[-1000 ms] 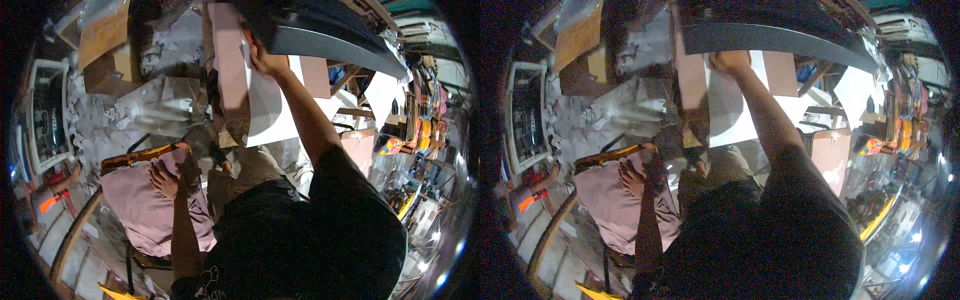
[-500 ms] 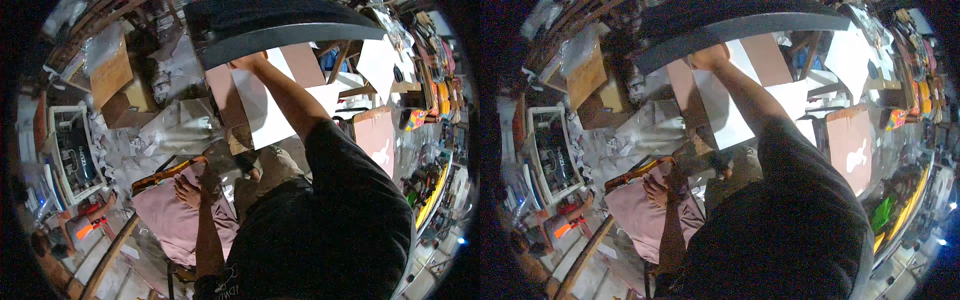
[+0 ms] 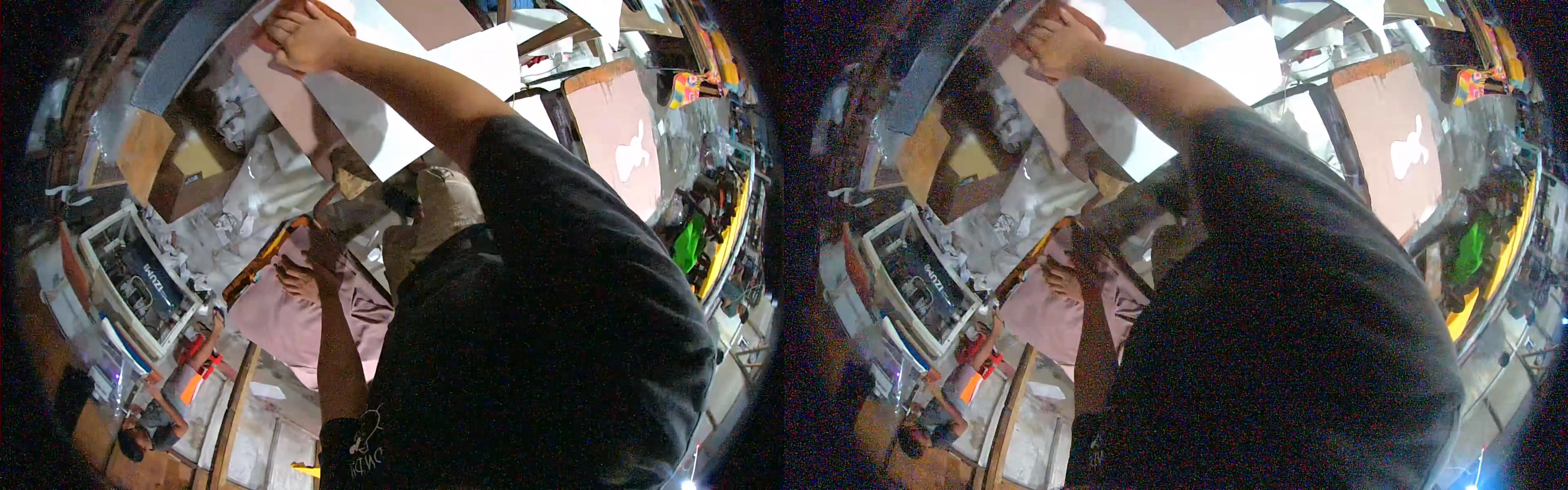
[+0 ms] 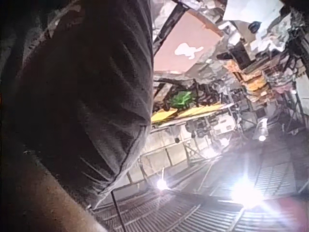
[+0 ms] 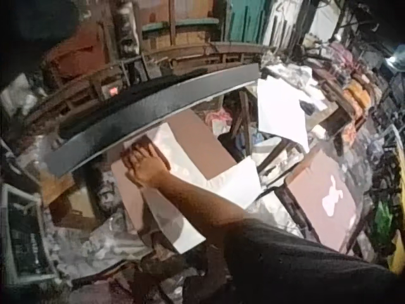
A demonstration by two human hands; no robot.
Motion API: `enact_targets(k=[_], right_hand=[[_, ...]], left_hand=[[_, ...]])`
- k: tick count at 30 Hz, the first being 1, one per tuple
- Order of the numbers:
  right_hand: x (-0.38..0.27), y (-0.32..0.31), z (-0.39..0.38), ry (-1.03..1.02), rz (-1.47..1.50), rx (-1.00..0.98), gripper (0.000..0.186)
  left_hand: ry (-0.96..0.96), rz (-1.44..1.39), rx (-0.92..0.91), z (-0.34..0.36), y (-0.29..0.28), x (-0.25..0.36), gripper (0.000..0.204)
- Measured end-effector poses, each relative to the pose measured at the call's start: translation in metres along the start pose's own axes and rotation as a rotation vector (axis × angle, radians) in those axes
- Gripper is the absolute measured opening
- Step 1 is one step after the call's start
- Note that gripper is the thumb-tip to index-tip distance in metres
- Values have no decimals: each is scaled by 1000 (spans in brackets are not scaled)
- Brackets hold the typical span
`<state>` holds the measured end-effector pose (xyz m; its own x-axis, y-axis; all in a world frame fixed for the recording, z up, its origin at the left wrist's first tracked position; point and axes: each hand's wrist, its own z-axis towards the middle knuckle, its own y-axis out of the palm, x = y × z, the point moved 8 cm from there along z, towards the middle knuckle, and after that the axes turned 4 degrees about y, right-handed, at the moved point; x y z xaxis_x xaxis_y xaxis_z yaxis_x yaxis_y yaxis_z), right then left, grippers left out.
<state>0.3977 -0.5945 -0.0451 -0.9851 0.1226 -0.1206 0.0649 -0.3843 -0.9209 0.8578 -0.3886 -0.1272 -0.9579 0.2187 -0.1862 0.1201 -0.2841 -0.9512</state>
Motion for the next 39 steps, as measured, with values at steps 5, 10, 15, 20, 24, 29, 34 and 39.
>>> enact_targets(k=[5,10,15,20,24,29,34,39], right_hand=[[-1,-3,21,150,-6,-209,60],[-15,-11,19,-77,171,-76,60],[36,-12,14,134,30,-168,58],[-18,-41,-53,114,88,-213,67],[0,-45,-97,48,-5,-232,74],[54,-41,-17,238,-150,-219,73],[-1,-46,-91,155,-6,-192,70],[24,-42,-51,221,-1,-228,77]], left_hand=[[-56,75,-75,-25,24,-28,65],[-53,55,10,-27,10,-26,67],[0,66,70,-10,-3,-13,63],[-21,132,87,-23,14,-24,60],[15,122,-40,-24,17,-19,61],[-74,-83,-59,-21,29,-36,66],[-203,-136,67,-7,-22,-7,63],[26,-989,-55,-7,-79,96,49]])
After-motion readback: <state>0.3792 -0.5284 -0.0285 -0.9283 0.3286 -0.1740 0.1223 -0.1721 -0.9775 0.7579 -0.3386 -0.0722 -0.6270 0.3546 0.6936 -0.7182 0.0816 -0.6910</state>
